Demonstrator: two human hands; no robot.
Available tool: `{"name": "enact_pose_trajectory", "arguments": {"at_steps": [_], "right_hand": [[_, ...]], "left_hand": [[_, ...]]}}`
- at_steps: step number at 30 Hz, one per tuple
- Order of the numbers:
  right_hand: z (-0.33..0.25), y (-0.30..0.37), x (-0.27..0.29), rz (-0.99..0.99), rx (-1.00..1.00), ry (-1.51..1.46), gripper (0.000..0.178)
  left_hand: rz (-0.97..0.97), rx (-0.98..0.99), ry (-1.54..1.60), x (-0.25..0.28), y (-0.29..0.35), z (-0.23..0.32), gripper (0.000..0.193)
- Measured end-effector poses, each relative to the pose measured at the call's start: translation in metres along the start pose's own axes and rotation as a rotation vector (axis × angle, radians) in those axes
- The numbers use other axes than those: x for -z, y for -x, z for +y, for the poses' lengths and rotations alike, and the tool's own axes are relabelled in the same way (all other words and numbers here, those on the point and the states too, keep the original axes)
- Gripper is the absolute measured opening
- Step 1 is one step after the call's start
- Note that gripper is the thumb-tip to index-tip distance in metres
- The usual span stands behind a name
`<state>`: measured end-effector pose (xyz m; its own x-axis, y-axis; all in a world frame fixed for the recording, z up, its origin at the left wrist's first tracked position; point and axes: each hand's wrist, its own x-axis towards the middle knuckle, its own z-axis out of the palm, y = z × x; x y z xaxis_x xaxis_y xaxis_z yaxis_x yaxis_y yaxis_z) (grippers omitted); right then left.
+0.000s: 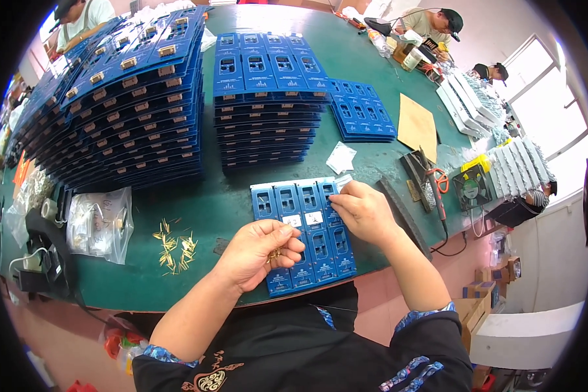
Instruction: The person assembles small metal pins into blue plastic housings by hand at a factory workbench, taking components from trays and fitting them together.
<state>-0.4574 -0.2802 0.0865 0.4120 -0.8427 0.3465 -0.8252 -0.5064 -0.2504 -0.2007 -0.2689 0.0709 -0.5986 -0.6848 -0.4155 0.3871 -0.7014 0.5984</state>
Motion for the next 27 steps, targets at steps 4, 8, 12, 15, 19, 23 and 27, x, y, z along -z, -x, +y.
{"name": "enact_pose_trajectory", "arguments": {"at_steps": [4,8,12,15,19,23,27], "right_hand": [[-0.02,-0.014,0.006,0.012,0.003,-0.268,0.018],[-0.043,-0.035,0.004,-0.146,0.119,-0.597,0.026],[-0.048,-0.043,0.005,-0.205,0.36,-0.624,0.03],[-0.05,-0.041,0.014,-0.264,0.469,-0.468,0.035],[-0.057,-0.033,0.018,-0.295,0.469,-0.313,0.031],[-0.059,-0.016,0.017,-0.296,0.317,-0.297,0.026],[-0.026,0.006,0.006,-0.291,0.009,-0.38,0.017]], "left_hand": [[-0.078,0.074,0.0,0.002,0.0,-0.001,0.019],[-0.187,0.134,-0.03,0.005,0.002,-0.001,0.02],[-0.234,0.183,-0.014,0.007,0.001,-0.002,0.019],[-0.223,0.236,-0.075,0.006,0.001,-0.002,0.019],[-0.256,0.261,-0.124,0.007,-0.001,-0.004,0.019],[-0.222,0.23,-0.099,0.006,0.001,-0.003,0.02],[-0.183,0.192,-0.09,0.003,0.001,-0.002,0.021]]}}
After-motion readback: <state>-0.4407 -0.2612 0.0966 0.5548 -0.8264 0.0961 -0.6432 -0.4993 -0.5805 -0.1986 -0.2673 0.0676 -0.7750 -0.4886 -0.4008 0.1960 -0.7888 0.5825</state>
